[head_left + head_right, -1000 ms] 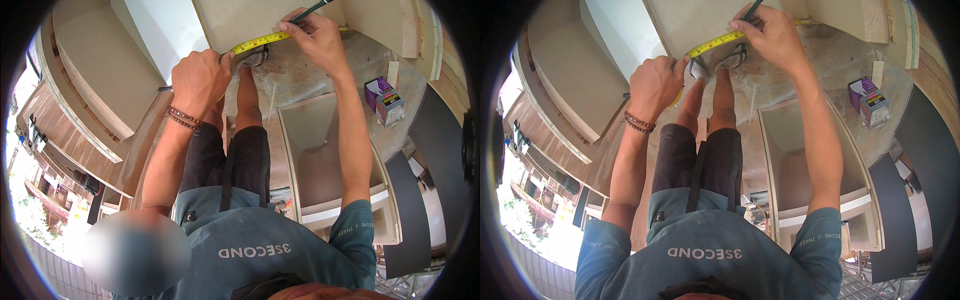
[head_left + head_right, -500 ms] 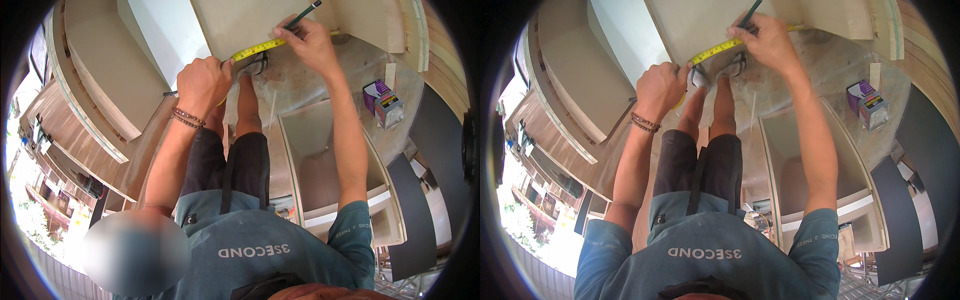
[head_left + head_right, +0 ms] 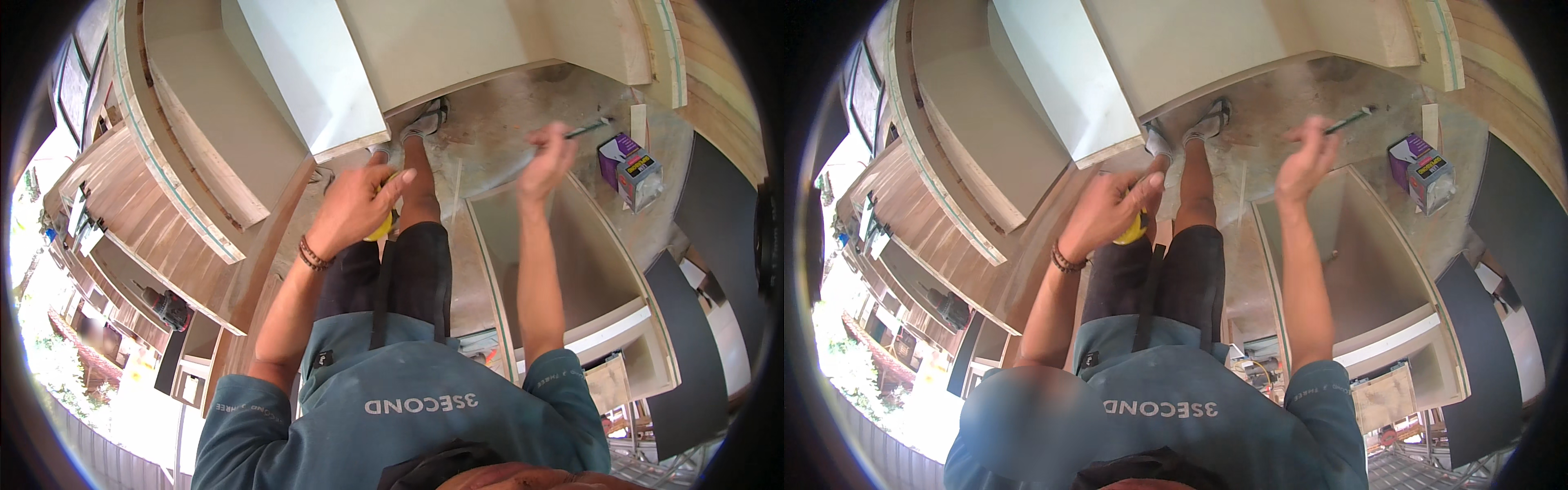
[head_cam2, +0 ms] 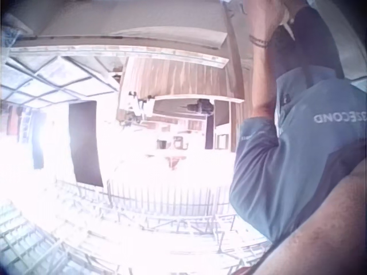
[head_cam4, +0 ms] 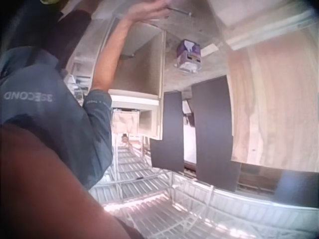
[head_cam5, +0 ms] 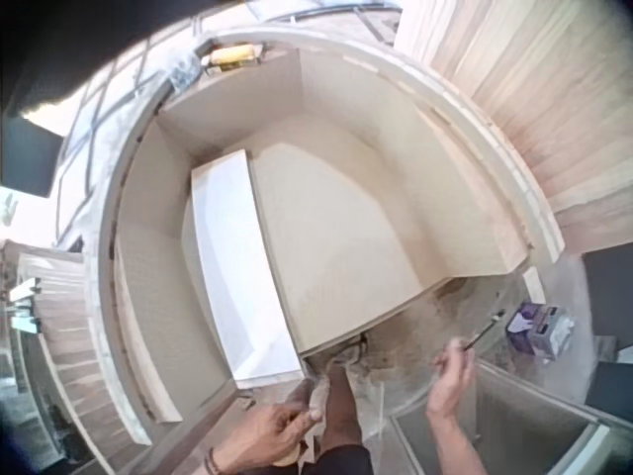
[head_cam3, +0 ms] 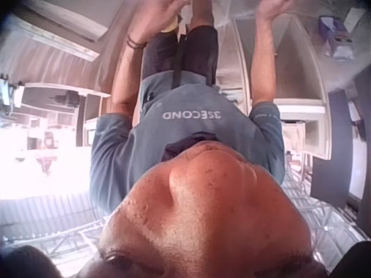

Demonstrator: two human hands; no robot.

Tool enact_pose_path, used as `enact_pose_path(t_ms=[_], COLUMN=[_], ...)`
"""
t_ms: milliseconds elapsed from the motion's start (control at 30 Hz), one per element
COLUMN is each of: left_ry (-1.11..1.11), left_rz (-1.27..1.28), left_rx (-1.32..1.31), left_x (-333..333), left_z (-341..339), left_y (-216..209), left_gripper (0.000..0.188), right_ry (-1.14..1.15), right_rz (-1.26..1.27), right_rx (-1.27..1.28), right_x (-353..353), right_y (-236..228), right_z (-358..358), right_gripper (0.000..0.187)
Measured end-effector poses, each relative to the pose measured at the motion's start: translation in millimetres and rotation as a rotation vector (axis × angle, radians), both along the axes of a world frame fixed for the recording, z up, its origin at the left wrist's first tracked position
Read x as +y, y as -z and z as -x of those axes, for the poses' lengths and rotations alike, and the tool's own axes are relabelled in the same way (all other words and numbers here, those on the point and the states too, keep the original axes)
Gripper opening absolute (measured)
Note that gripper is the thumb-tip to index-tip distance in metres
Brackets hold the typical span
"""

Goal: The person measures and marks a wooden cabinet interior, then installs metal drawer slides using a power drill. They secure the slides to the cabinet sides and test the fit of a drawer panel.

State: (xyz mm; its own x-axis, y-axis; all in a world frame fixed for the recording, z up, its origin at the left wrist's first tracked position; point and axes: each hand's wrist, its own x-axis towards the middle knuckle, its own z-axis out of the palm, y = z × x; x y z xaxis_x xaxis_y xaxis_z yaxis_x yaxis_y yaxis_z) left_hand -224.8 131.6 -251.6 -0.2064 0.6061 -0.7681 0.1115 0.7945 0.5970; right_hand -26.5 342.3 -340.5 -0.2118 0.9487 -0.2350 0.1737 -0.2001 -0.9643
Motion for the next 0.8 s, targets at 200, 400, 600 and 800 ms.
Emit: enact_pose_path(t_ms=[200, 400, 600, 800], left_ry=[-0.024, -0.347, -0.61, -0.952], left_rz=[-0.05, 0.119, 0.041, -0.058], left_rx=[0.069, -0.04, -0.14, -0.435], left_x=[-44.6, -64.2, -42.0, 12.0], left_z=[-20.9, -18.3, -7.7, -24.1], left_y=[4.2, 28.6, 47.8, 54.9], left_gripper=[0.066, 0.066, 0.062, 0.048], right_ry=[-0.273, -0.161, 0.009, 0.097], right_rz=[0.541, 0.61, 0.593, 0.57], right_rx=[0.013, 0.02, 0.236, 0.32], right_x=[-122.9, -161.7, -119.6, -84.1], right_y=[6.4, 13.0, 10.5, 18.1], right_z=[67.4, 107.7, 79.4, 76.7], right_gripper=[0.04, 0.053, 0.038, 0.042])
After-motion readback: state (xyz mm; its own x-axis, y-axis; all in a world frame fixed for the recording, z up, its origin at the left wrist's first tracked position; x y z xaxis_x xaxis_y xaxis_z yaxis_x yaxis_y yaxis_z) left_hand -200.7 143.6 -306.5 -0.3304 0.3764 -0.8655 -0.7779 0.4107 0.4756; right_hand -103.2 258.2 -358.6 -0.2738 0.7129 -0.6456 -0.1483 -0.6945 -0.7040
